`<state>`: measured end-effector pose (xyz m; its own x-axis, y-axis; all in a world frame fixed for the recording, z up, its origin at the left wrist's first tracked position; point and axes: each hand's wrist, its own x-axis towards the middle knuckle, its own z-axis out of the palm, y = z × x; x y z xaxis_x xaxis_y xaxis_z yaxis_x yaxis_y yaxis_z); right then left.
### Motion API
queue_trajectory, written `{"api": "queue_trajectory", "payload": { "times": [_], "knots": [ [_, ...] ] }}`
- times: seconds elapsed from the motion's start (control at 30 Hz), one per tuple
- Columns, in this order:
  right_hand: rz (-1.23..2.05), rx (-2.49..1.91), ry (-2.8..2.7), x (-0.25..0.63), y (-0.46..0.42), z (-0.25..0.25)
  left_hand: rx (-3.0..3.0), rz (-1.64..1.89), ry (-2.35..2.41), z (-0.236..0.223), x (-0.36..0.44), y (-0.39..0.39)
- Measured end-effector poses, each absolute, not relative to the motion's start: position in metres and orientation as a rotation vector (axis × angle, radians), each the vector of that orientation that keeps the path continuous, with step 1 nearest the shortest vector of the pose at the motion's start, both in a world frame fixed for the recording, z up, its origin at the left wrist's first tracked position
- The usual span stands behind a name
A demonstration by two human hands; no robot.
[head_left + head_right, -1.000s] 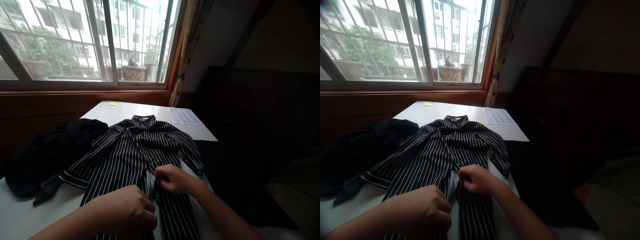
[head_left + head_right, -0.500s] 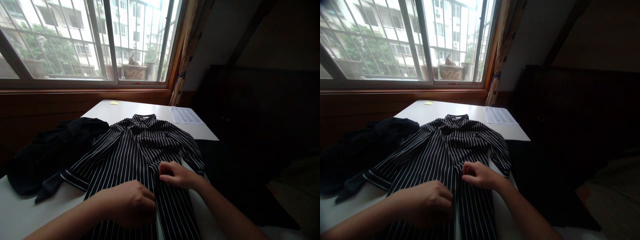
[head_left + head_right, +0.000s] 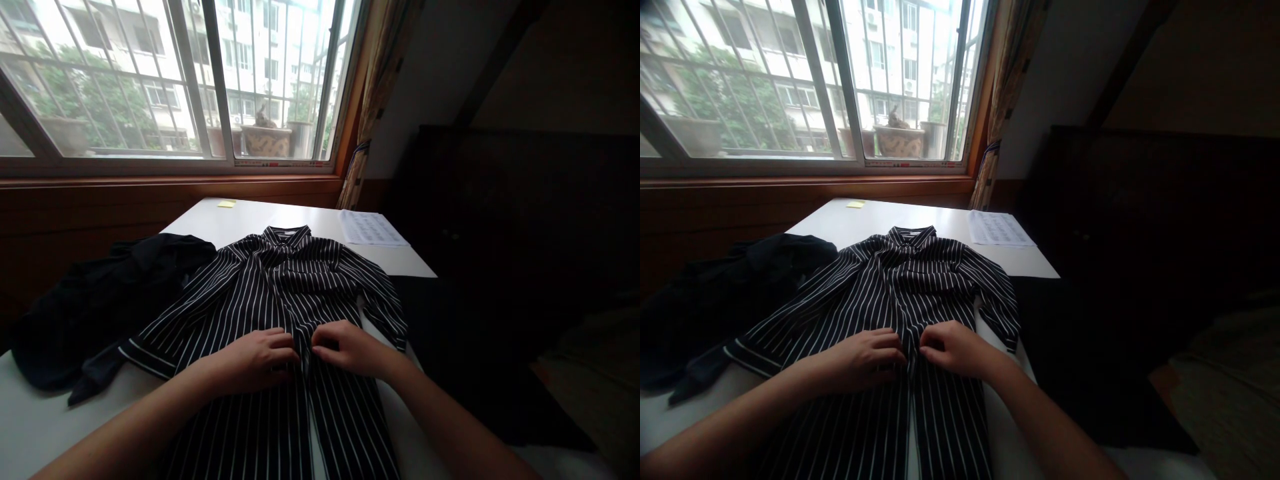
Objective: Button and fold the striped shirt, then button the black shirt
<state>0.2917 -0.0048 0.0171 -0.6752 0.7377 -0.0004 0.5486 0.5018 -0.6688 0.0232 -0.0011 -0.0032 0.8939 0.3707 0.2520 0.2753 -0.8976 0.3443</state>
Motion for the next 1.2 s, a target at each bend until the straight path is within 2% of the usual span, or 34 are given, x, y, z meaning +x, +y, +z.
{"api": "queue_trajectory", "payload": {
  "times": [0.23,0.7,1.0,1.2],
  "knots": [
    [1.009,-1.243,-2.588,0.291,-0.013,0.025,2.759,0.481,0.481,-0.014,0.023,0.002],
    [0.777,-1.388,-2.742,0.301,-0.065,0.022,2.804,0.497,0.504,-0.011,0.027,0.003],
    [0.836,-1.468,-2.525,0.298,-0.084,0.037,3.020,0.563,0.378,-0.014,0.029,0.000],
    [0.667,-1.502,-2.432,0.271,-0.082,0.023,3.088,0.528,0.316,-0.009,0.030,-0.004]
  ]
}}
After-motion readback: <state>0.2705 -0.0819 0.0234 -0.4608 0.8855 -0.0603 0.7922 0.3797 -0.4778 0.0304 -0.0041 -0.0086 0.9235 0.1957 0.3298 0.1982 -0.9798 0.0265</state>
